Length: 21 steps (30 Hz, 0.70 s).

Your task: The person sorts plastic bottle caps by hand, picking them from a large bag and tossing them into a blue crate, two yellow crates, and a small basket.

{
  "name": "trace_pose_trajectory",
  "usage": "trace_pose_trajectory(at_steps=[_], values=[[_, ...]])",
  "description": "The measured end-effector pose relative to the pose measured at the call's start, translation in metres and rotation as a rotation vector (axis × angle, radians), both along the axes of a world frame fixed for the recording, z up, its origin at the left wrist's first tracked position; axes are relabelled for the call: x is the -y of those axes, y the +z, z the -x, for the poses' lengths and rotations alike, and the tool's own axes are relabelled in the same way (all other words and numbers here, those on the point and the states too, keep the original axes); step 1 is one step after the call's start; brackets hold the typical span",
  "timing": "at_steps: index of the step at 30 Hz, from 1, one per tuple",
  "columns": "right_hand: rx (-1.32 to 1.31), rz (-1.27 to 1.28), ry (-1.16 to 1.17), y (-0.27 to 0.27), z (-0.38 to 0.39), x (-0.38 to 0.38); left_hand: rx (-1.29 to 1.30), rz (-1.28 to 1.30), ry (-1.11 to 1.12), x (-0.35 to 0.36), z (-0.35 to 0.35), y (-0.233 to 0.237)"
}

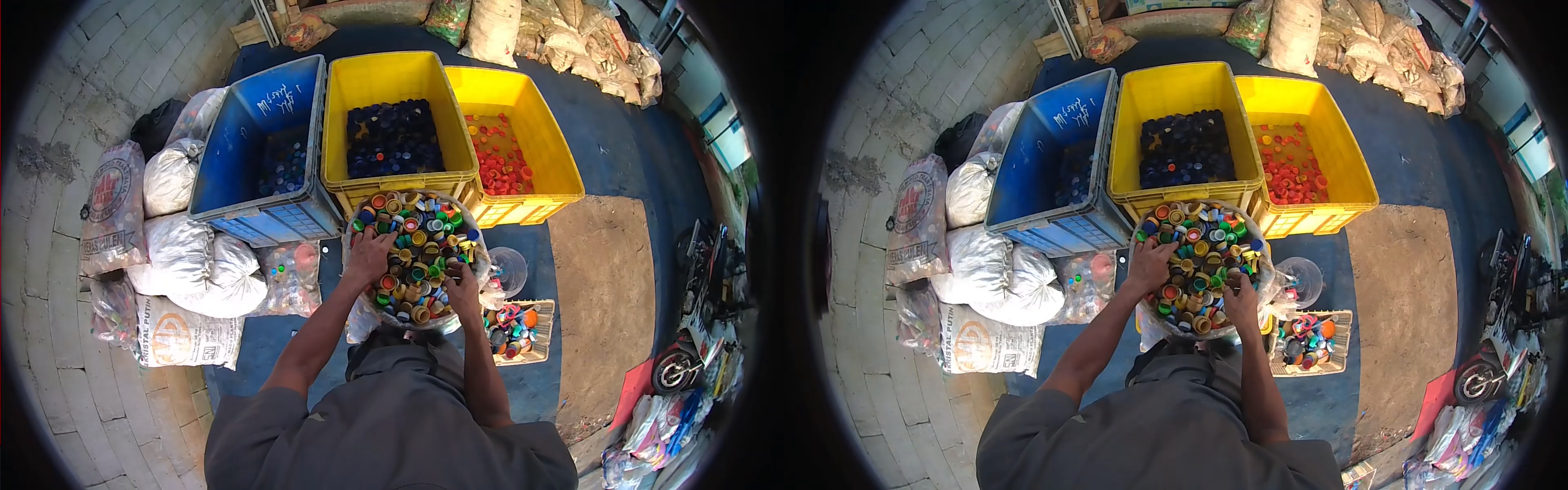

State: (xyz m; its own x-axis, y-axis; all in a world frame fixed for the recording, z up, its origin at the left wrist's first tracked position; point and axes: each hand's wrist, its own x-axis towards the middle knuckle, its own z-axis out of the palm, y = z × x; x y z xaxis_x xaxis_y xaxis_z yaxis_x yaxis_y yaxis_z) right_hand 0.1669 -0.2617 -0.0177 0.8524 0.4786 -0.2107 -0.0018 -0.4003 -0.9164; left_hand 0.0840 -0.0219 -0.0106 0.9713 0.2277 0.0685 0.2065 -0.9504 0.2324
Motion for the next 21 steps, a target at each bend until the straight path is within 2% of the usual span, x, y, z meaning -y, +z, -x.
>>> trace_pose_trajectory(at_steps=[9,14,20,21], values=[[-0.022,-0.016,-0.052,0.010,0.007,0.005,-0.087,0.020,-0.025,-0.006,-0.010,0.000],[0.018,-0.028,-0.088,-0.013,0.004,0.009,-0.040,-0.004,-0.036,-0.012,-0.008,-0.014],[0.060,0.029,-0.074,-0.019,0.002,0.007,0.173,0.279,0.123,-0.006,0.008,-0.007],[0.052,0.027,-0.074,-0.020,0.002,0.006,0.267,0.469,0.173,-0.004,0.009,-0.008]])
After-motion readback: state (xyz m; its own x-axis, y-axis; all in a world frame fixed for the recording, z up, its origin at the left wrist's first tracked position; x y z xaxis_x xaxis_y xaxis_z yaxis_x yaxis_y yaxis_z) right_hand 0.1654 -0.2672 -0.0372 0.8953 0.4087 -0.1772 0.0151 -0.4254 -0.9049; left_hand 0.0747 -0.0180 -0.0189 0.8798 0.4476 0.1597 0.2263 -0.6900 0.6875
